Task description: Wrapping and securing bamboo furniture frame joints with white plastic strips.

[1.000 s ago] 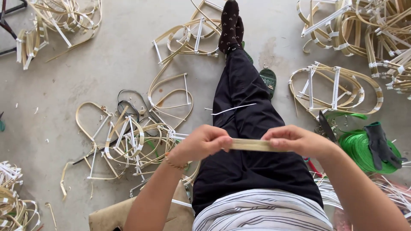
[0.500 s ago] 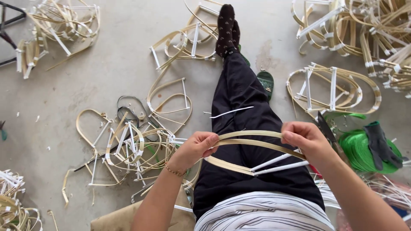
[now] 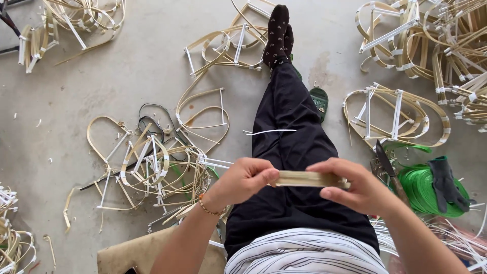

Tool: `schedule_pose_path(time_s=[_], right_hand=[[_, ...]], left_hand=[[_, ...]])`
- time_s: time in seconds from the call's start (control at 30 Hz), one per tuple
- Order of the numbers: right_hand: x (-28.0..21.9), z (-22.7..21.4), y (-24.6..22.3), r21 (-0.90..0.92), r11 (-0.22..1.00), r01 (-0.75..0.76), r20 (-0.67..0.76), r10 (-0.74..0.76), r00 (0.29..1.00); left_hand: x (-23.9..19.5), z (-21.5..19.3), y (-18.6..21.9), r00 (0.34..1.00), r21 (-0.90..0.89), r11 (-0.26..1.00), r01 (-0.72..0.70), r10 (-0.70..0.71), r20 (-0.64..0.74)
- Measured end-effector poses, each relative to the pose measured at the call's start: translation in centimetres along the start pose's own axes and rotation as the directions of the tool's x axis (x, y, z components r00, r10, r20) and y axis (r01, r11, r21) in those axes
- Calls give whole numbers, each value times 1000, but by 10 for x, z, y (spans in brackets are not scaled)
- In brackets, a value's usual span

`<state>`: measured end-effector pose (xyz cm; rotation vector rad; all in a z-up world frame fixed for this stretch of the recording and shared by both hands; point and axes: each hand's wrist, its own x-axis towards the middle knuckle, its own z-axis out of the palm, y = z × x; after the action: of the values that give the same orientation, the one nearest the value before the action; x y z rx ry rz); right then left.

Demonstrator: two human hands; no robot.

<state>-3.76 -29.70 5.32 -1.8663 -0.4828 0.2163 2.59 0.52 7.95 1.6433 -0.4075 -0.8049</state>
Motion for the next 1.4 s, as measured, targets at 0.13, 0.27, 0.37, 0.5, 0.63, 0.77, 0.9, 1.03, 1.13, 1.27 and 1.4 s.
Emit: schedule_pose_path(time_s=[0.13, 0.27, 0.37, 0.5, 0.63, 0.77, 0.9, 1.03, 1.13, 1.27, 1.4], right_hand=[[-2, 18, 10, 56, 995, -77, 73, 72, 995], [-5, 18, 10, -16, 995, -94, -14, 94, 995], [-10, 21, 12, 28, 995, -97, -38, 98, 994], [-17, 20, 11, -14, 999, -46, -90, 44, 995], [-15, 3, -2, 24, 995, -92, -85, 94, 992], [-69, -35, 57, 93, 991, -101, -410, 130, 903], [-168, -35, 177, 406, 780, -476, -668, 609, 427], [-257, 49, 292, 386, 573, -722, -551, 772, 317], [-265, 98, 320, 37, 458, -888, -550, 751, 364], [-248, 122, 349, -178, 304, -936, -393, 850, 351], [-258, 147, 414, -618, 212, -757, -338, 798, 499]], left_hand=[[0, 12, 5, 995, 40, 995, 88, -89, 41], [5, 19, 3, 993, 94, 990, 102, -107, 45], [7, 21, 7, 993, 180, 979, 92, -104, 61], [9, 24, 32, 999, 368, 930, -8, -11, 50], [11, 32, 49, 983, 516, 837, -181, 137, 123], [8, 15, 26, 965, 495, 863, 97, -204, 166], [-10, -40, -26, 924, 271, 894, 356, -379, 37], [-37, -109, -69, 923, 161, 922, 352, -314, -221], [-15, -90, -38, 995, -474, 877, 79, -97, -14], [-16, -84, -61, 988, -601, 796, 67, 31, 151], [-5, -66, -60, 996, -431, 901, 37, 2, 89]])
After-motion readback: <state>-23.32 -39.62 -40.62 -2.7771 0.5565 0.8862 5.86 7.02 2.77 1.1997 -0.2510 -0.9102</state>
